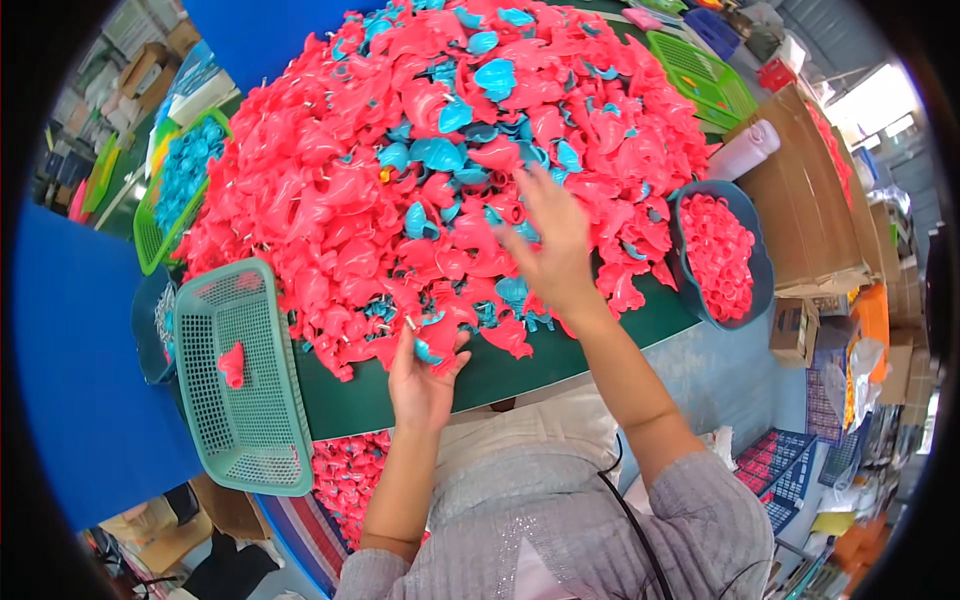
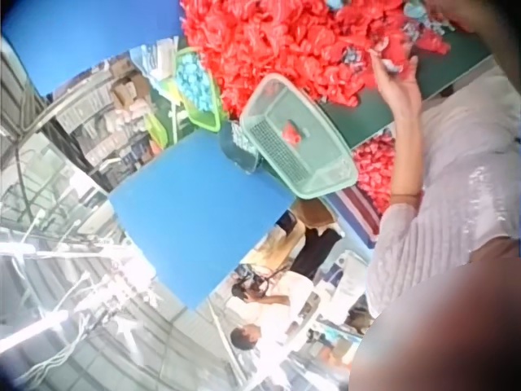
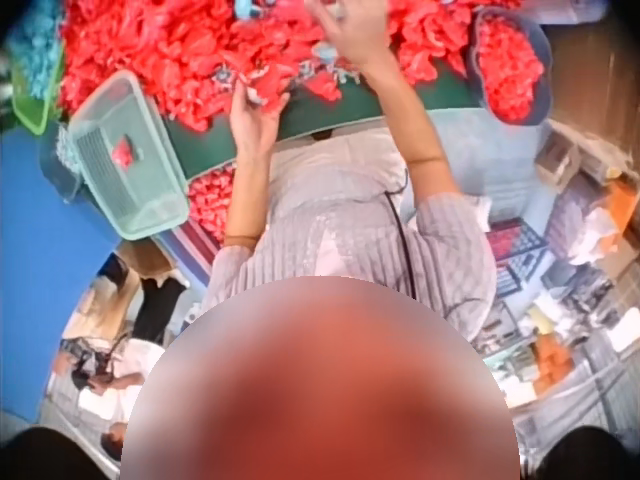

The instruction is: Assembling small pink and blue plastic parts by joining them together at a factory workbench.

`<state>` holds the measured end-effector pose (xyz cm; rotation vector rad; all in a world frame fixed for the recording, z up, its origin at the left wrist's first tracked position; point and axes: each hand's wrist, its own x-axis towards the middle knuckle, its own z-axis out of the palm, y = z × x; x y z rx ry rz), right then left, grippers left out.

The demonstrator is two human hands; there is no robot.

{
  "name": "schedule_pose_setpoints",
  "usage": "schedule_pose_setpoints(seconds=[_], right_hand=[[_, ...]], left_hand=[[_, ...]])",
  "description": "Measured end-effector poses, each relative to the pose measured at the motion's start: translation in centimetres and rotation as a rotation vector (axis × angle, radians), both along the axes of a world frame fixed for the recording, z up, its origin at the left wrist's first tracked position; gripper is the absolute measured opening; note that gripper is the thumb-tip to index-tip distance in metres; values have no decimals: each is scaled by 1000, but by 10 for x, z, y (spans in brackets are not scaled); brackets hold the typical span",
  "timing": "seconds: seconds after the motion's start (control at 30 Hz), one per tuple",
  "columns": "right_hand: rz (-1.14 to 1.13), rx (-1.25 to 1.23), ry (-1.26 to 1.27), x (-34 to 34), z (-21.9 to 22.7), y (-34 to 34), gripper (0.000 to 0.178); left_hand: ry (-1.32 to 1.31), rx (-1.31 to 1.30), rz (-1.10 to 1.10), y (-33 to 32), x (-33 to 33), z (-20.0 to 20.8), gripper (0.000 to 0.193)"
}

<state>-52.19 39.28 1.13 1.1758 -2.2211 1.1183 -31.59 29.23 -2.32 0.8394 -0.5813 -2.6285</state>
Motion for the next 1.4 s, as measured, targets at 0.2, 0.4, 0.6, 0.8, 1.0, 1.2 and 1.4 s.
schedule_pose_setpoints(seconds=[0.2, 0.4, 0.6, 0.8, 1.0, 1.2, 1.4], right_hand=[[-343, 363, 85, -10, 3, 69, 36], [-256, 433, 237, -35, -12, 86, 21], [107, 69, -391, 6, 34, 78, 14], [430, 112, -1102, 46, 32, 48, 15], [367, 176, -213, 64, 31, 38, 48], [499, 162, -272, 77, 20, 39, 55], [547, 88, -190, 80, 32, 45, 52]], left_hand=[[-18, -17, 45, -4, 11, -8, 43], [18, -9, -88, 13, -7, -7, 39], [20, -26, -67, 20, -24, 1, 32], [108, 11, -111, 33, -38, 4, 28], [76, 81, -36, 32, -34, 20, 28], [85, -124, -41, 34, -25, 28, 35], [187, -455, -125, 36, -16, 35, 46]])
